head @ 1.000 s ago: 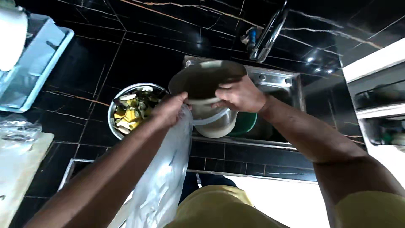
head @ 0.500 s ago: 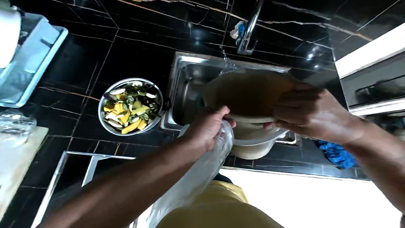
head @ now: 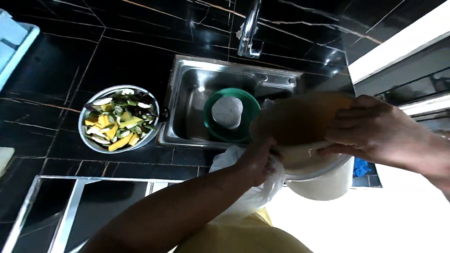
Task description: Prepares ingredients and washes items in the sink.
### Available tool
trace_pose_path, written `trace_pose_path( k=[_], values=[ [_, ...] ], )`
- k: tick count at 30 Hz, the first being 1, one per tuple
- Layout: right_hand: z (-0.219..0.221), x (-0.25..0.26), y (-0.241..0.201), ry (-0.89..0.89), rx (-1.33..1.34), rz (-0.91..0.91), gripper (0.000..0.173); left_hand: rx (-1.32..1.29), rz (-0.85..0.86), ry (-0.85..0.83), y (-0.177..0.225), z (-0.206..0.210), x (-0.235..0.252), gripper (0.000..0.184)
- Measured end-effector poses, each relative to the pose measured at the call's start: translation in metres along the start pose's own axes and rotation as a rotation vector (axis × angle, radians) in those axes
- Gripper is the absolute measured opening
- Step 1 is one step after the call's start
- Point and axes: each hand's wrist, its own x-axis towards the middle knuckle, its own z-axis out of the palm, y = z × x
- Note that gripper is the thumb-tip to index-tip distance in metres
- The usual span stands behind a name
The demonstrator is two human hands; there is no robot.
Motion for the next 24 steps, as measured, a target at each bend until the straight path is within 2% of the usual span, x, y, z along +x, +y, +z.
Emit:
trace_pose_path(
  k=[7, 17, 24],
  values=[
    [0.013, -0.013, 0.002, -0.014, 0.076, 0.057, 0.048, -0.033, -0.09, -0.03, -0.015, 0.008, 0.019, 0.026],
    [0.024, -0.008, 0.001, -0.017, 0.125, 0.084, 0.045, -0.04, -0.117, -0.049, -0.017, -0.001, 0.026, 0.029],
    [0.035, 0.004, 0.007, -0.094, 0.229, 0.191, 0.036, -0.027, -0.121, -0.08, -0.026, -0.016, 0.031, 0.03]
  ],
)
